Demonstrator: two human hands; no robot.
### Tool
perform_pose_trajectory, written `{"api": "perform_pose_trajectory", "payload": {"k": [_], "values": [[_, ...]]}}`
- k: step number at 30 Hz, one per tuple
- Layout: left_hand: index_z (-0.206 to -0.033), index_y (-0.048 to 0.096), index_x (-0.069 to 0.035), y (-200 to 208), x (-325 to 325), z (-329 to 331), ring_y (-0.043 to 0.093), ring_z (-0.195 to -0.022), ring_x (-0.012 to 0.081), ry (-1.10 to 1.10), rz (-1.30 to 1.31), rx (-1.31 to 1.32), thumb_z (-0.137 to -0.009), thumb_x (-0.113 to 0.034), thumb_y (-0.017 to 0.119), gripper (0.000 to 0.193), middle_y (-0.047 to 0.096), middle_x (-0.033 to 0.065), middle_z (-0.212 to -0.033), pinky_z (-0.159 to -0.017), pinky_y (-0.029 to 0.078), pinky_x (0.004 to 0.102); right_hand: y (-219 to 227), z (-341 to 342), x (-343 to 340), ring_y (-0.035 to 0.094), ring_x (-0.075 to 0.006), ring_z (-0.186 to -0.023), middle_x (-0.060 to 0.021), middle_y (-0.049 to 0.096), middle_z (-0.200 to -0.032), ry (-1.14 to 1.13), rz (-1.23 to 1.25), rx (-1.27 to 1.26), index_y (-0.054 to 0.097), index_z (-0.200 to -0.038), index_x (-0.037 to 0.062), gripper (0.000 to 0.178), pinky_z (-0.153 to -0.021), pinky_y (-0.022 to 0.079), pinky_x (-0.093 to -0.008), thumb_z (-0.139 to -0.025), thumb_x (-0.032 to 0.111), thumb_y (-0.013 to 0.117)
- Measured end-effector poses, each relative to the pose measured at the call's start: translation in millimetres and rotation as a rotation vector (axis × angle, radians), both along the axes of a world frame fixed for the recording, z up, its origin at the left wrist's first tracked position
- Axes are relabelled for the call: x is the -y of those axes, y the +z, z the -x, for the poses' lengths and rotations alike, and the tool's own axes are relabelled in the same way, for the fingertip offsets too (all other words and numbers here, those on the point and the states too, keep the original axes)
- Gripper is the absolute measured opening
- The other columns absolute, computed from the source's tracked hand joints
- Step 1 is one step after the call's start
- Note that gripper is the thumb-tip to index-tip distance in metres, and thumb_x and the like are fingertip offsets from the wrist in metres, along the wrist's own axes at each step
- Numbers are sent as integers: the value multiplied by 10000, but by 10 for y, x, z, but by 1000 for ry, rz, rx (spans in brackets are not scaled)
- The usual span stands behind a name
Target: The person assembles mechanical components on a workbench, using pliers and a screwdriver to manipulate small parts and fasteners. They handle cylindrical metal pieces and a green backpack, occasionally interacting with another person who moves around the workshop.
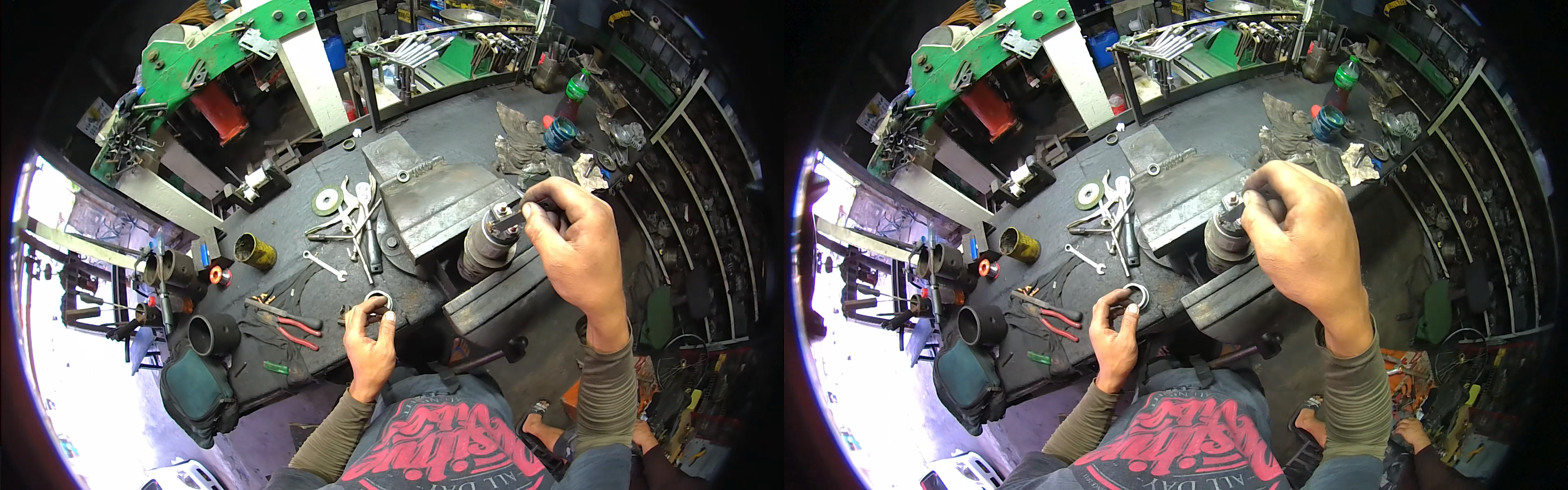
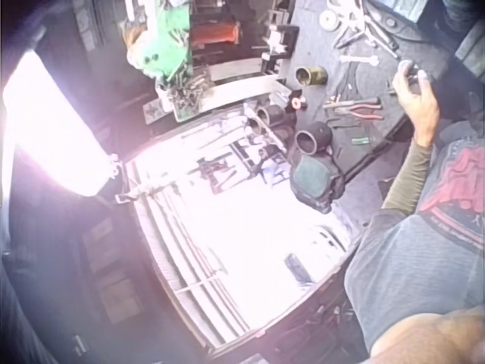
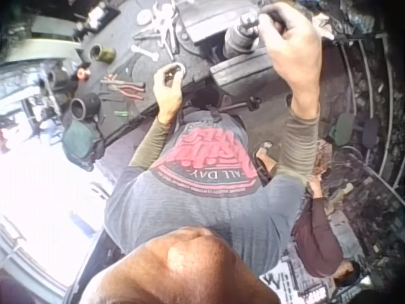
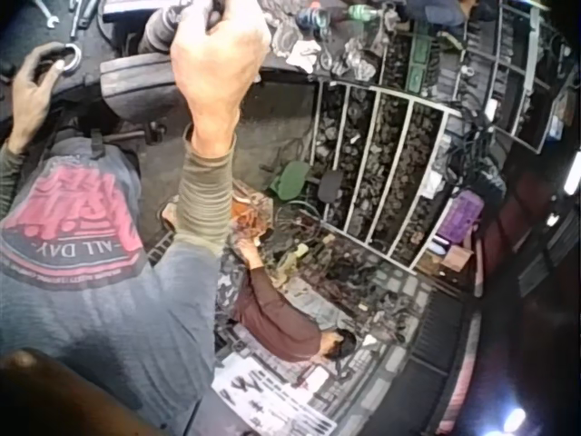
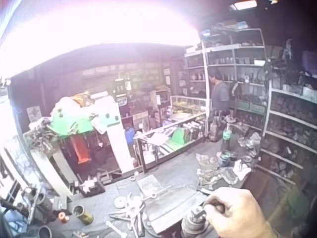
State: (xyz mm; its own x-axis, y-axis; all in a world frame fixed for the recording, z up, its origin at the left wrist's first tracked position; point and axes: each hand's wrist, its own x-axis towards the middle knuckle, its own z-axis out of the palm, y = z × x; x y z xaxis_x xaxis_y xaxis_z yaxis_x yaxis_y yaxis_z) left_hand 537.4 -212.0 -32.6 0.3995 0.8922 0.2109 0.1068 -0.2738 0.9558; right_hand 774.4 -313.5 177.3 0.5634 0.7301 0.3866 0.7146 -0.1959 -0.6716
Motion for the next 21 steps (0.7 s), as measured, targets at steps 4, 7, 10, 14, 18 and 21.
{"api": "perform_pose_trajectory", "payload": {"k": [4,7,10,14,18,21], "values": [[-1164,655,13,-26,25,34,619,-992,174,-27,0,-44,-929,-44,690,244,637,98,-1089,-894,506,304,49,-169,-3,442,-121,-652,-59,502,-707,112,43,136,634,-921,-33,68,-591,366,-303,-897,30,650],[-1184,645,22,36,45,30,628,-1016,164,-37,-40,-95,-942,-49,691,257,636,95,-1121,-923,501,296,177,-204,0,616,-295,-667,-176,626,-762,74,102,59,638,-905,-27,89,-623,458,-380,-875,57,637],[-1144,662,8,139,95,-90,613,-974,188,-10,-68,-55,-915,-39,695,236,635,102,-1045,-897,498,316,165,-321,124,533,-121,-668,-64,562,-711,83,25,-61,636,-906,-25,86,-608,415,-309,-911,61,634],[-1129,667,-8,273,178,-297,598,-1004,234,40,-87,55,-900,-48,703,235,641,113,-1026,-927,479,353,139,-471,317,520,-50,-781,24,582,-800,90,-110,-284,652,-928,-30,83,-689,419,-241,-950,44,622],[-1168,642,-7,499,256,-605,548,-1121,316,31,-306,80,-890,-83,702,295,652,123,-1076,-1033,411,425,-157,-645,516,505,-38,-784,37,588,-832,52,-206,-426,662,-968,-22,68,-700,409,-206,-972,39,633],[-1207,616,-2,665,310,-899,538,-1137,317,34,-425,144,-881,-72,690,341,650,120,-1081,-1046,400,434,-415,-669,479,470,-27,-754,53,562,-824,94,-242,-533,657,-975,-18,61,-667,392,-203,-981,36,630]]}}
